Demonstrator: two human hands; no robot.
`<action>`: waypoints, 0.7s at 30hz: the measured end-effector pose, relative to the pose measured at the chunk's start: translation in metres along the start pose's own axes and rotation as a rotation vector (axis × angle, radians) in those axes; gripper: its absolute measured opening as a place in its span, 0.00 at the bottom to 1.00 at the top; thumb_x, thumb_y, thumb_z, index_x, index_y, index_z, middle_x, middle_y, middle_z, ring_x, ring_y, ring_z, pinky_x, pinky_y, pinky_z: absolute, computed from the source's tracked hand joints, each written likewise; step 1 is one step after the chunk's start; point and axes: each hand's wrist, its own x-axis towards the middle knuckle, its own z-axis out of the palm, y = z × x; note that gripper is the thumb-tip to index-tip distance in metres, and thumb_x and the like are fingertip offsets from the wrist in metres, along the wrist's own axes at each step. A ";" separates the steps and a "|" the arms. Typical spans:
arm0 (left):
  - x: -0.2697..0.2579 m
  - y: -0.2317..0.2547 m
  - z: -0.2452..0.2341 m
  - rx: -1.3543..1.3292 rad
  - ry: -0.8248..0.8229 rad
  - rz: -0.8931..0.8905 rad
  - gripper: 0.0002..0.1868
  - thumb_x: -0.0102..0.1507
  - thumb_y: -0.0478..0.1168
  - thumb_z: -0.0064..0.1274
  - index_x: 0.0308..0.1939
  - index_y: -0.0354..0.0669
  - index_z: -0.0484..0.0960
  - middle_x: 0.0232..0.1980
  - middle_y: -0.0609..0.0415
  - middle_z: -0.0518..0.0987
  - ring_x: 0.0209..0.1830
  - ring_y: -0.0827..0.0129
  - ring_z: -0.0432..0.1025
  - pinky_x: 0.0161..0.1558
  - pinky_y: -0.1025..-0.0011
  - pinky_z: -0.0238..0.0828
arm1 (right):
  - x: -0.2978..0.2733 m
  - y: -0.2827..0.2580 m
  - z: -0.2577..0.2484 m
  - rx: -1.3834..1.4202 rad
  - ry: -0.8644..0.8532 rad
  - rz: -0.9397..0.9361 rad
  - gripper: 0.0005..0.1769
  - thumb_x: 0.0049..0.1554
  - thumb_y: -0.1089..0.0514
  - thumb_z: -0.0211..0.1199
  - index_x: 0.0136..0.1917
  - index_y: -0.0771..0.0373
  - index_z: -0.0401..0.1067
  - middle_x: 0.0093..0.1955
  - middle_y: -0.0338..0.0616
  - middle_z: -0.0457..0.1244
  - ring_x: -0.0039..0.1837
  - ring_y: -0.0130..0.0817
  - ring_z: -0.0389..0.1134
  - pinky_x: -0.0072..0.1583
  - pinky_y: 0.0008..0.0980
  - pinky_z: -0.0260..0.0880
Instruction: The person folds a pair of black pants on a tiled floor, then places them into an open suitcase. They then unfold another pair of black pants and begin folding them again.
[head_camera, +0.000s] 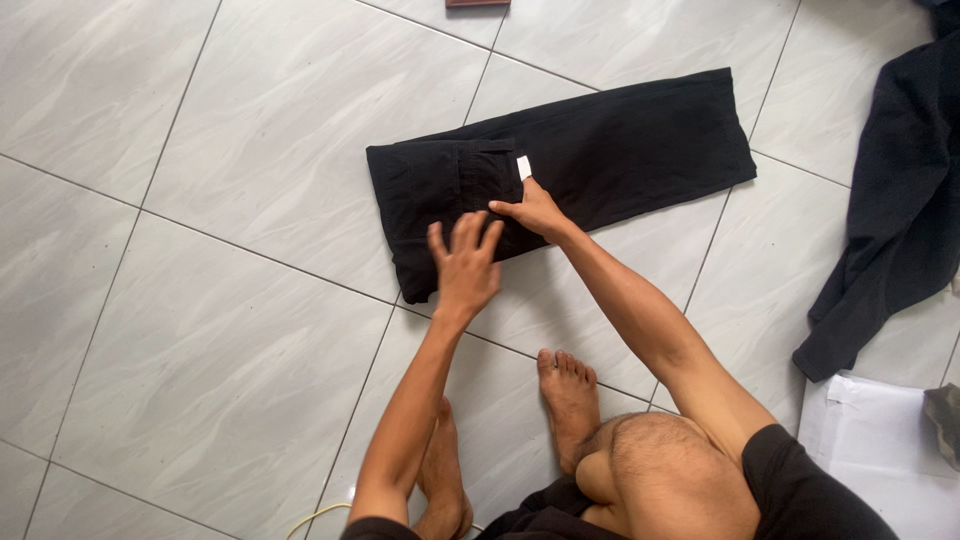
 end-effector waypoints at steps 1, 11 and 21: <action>-0.014 -0.013 -0.002 0.019 0.024 -0.076 0.41 0.51 0.35 0.61 0.70 0.50 0.69 0.75 0.48 0.61 0.78 0.55 0.52 0.73 0.31 0.35 | -0.001 -0.004 0.004 -0.026 0.037 -0.035 0.42 0.56 0.46 0.69 0.73 0.70 0.55 0.67 0.58 0.62 0.69 0.44 0.64 0.67 0.39 0.66; -0.073 -0.073 0.030 -0.272 0.075 -0.446 0.51 0.50 0.17 0.46 0.77 0.54 0.65 0.84 0.49 0.55 0.76 0.62 0.62 0.81 0.43 0.44 | 0.001 -0.024 -0.031 -0.352 0.102 0.103 0.41 0.57 0.44 0.68 0.73 0.72 0.62 0.59 0.63 0.69 0.60 0.52 0.73 0.64 0.43 0.72; -0.062 -0.079 0.036 0.063 0.183 -0.209 0.45 0.54 0.20 0.47 0.76 0.49 0.63 0.82 0.51 0.55 0.80 0.51 0.54 0.75 0.41 0.51 | 0.018 -0.005 -0.018 -0.589 0.134 -0.075 0.38 0.61 0.28 0.56 0.51 0.71 0.71 0.47 0.57 0.67 0.50 0.51 0.70 0.51 0.49 0.70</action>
